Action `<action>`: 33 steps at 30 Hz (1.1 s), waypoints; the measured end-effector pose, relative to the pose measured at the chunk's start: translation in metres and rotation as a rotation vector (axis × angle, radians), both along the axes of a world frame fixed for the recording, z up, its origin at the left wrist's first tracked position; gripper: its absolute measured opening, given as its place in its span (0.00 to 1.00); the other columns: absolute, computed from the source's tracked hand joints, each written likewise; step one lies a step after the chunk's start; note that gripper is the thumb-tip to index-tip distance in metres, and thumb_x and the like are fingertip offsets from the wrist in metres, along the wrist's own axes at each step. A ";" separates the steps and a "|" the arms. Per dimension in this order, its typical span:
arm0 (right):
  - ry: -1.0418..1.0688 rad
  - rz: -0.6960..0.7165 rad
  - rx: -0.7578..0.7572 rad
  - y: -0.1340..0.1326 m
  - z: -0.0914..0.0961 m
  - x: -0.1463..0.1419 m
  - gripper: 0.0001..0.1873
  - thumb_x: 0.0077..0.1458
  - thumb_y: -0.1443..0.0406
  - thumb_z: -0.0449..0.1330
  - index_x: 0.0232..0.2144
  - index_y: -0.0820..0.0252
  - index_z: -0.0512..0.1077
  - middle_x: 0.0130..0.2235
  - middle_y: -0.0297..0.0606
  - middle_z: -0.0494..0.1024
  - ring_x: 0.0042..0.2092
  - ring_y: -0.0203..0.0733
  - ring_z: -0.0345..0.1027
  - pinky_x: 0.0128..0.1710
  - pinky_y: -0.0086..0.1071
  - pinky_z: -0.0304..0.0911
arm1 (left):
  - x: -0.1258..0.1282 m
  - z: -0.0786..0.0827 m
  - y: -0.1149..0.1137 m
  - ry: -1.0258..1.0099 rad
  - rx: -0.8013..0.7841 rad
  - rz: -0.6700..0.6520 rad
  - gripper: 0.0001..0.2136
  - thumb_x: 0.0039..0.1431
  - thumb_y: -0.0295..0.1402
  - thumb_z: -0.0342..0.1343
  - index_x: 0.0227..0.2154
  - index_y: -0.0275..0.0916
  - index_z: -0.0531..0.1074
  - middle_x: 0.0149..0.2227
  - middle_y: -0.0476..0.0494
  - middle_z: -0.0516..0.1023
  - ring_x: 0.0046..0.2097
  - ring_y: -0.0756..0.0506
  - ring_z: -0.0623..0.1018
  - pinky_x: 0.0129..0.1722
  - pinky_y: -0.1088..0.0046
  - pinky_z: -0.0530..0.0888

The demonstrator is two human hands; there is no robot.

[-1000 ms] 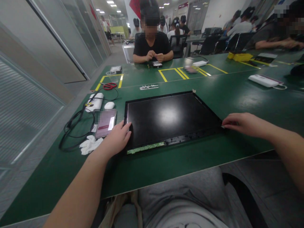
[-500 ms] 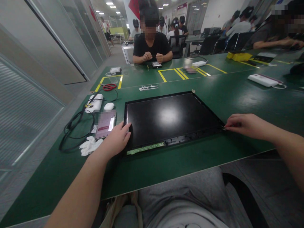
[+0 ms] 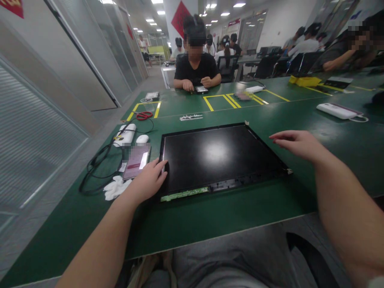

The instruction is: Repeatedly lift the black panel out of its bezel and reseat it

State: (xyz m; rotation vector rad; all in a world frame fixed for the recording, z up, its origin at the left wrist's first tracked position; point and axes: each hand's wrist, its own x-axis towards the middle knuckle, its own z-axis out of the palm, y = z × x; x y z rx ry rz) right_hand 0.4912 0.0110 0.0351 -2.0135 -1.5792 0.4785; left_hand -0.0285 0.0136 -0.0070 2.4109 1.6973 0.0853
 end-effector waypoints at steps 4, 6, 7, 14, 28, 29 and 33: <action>0.300 -0.048 0.053 0.020 -0.026 -0.001 0.23 0.48 0.55 0.66 0.44 0.59 0.83 0.45 0.47 0.85 0.43 0.46 0.73 0.39 0.36 0.67 | -0.003 -0.002 0.001 -0.076 0.045 0.047 0.33 0.68 0.40 0.48 0.70 0.25 0.60 0.72 0.21 0.65 0.73 0.31 0.66 0.72 0.50 0.62; 0.378 -0.073 0.056 0.023 -0.044 0.011 0.23 0.43 0.55 0.68 0.42 0.58 0.83 0.43 0.46 0.85 0.39 0.45 0.72 0.34 0.35 0.65 | -0.004 -0.005 0.002 -0.070 0.079 0.105 0.33 0.67 0.41 0.49 0.70 0.25 0.60 0.73 0.20 0.62 0.74 0.30 0.63 0.72 0.48 0.61; 0.392 -0.066 0.038 0.024 -0.053 0.017 0.22 0.42 0.56 0.69 0.41 0.58 0.84 0.41 0.45 0.86 0.39 0.45 0.73 0.33 0.35 0.64 | -0.004 -0.006 0.003 -0.056 0.094 0.146 0.32 0.68 0.41 0.49 0.68 0.24 0.63 0.73 0.19 0.62 0.74 0.29 0.63 0.72 0.47 0.62; 0.289 -0.040 0.078 0.028 -0.078 0.029 0.21 0.42 0.56 0.69 0.41 0.54 0.84 0.38 0.41 0.85 0.40 0.49 0.78 0.42 0.42 0.72 | -0.002 -0.003 0.007 -0.034 0.045 0.143 0.21 0.67 0.35 0.46 0.50 0.27 0.80 0.66 0.19 0.72 0.68 0.28 0.72 0.70 0.49 0.66; 0.057 -0.033 0.111 0.034 -0.087 0.025 0.22 0.46 0.56 0.63 0.43 0.55 0.85 0.32 0.38 0.83 0.34 0.45 0.76 0.41 0.41 0.71 | 0.034 0.037 -0.009 -1.384 -0.298 0.833 0.20 0.58 0.22 0.60 0.54 0.36 0.79 0.27 0.44 0.83 0.27 0.42 0.84 0.23 0.73 0.77; 0.061 -0.035 0.107 0.034 -0.086 0.024 0.22 0.47 0.56 0.63 0.43 0.55 0.85 0.31 0.37 0.83 0.34 0.45 0.75 0.40 0.40 0.71 | 0.037 0.039 -0.009 -1.437 -0.319 0.880 0.22 0.59 0.20 0.59 0.56 0.36 0.77 0.26 0.45 0.83 0.25 0.43 0.83 0.21 0.74 0.77; 0.058 -0.044 0.101 0.032 -0.081 0.020 0.21 0.47 0.57 0.63 0.43 0.55 0.86 0.29 0.36 0.81 0.32 0.43 0.74 0.39 0.39 0.71 | 0.039 0.035 -0.006 -1.584 -0.404 0.886 0.25 0.63 0.18 0.57 0.62 0.34 0.72 0.26 0.47 0.83 0.22 0.45 0.82 0.21 0.76 0.78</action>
